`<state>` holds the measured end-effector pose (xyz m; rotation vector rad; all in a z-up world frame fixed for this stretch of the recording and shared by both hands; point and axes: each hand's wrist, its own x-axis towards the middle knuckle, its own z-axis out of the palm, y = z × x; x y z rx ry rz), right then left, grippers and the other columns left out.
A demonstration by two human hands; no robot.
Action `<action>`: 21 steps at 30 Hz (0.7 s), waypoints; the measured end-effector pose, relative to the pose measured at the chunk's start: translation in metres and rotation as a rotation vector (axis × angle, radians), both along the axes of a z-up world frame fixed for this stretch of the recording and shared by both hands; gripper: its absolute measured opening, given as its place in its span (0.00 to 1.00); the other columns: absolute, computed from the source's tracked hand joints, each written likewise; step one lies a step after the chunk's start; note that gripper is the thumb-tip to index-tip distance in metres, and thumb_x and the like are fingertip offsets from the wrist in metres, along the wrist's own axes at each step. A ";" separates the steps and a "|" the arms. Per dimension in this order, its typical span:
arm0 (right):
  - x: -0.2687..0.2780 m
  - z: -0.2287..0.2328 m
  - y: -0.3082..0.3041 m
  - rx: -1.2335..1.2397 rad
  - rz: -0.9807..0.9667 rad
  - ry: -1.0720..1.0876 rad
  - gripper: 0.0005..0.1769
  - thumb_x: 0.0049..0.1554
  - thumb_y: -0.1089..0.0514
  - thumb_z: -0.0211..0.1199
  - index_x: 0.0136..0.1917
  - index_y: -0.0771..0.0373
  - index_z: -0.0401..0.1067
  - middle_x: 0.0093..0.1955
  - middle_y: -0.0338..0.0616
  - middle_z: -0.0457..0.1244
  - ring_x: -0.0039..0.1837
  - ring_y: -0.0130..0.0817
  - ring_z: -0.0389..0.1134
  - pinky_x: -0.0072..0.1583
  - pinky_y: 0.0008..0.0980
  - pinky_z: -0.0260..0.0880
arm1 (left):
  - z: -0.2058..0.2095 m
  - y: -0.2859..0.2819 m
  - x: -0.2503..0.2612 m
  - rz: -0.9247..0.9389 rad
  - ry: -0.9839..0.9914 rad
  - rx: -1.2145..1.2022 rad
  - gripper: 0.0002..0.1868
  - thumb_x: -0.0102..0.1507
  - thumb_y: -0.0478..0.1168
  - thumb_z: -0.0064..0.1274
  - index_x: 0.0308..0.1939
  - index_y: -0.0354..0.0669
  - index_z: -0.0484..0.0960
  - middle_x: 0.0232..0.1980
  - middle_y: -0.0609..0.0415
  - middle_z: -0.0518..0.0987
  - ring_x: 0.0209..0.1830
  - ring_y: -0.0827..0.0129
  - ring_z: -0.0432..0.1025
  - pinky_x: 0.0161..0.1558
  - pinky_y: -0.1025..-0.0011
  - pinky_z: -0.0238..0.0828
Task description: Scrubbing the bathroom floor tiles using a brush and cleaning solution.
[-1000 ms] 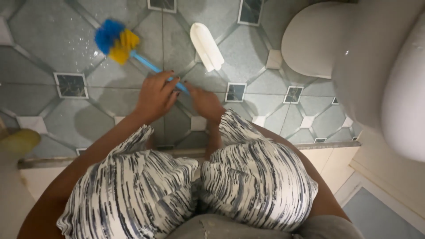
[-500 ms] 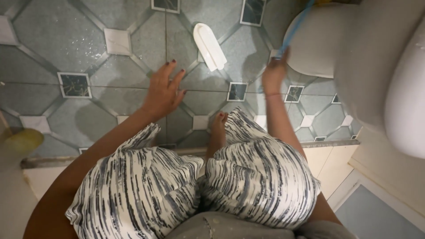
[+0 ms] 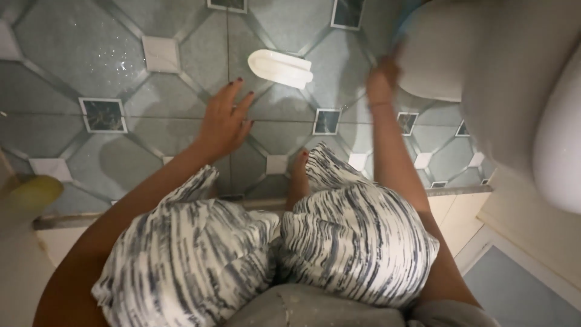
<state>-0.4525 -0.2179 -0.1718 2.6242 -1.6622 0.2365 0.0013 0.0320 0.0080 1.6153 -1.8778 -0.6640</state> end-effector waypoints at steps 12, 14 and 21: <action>0.084 0.123 -0.015 0.187 -0.224 -0.243 0.33 0.62 0.66 0.54 0.80 0.65 0.56 0.57 0.67 0.67 0.49 0.63 0.70 0.49 0.51 0.71 | -0.009 -0.009 0.009 -0.025 -0.057 -0.028 0.40 0.56 0.38 0.66 0.72 0.40 0.69 0.78 0.37 0.59 0.74 0.40 0.60 0.69 0.47 0.60; 0.069 0.087 0.001 0.141 -0.370 -0.340 0.33 0.61 0.68 0.54 0.79 0.73 0.56 0.58 0.70 0.66 0.52 0.65 0.69 0.51 0.50 0.72 | -0.011 -0.003 0.005 -0.011 -0.045 0.021 0.40 0.57 0.38 0.67 0.73 0.39 0.69 0.79 0.36 0.58 0.74 0.40 0.59 0.70 0.47 0.60; 0.177 0.159 0.032 0.407 0.151 -0.002 0.32 0.60 0.67 0.53 0.78 0.56 0.66 0.52 0.58 0.69 0.48 0.55 0.72 0.49 0.51 0.72 | 0.001 -0.046 -0.012 -0.150 -0.143 -0.064 0.40 0.57 0.42 0.64 0.72 0.40 0.69 0.79 0.42 0.59 0.75 0.45 0.58 0.70 0.48 0.57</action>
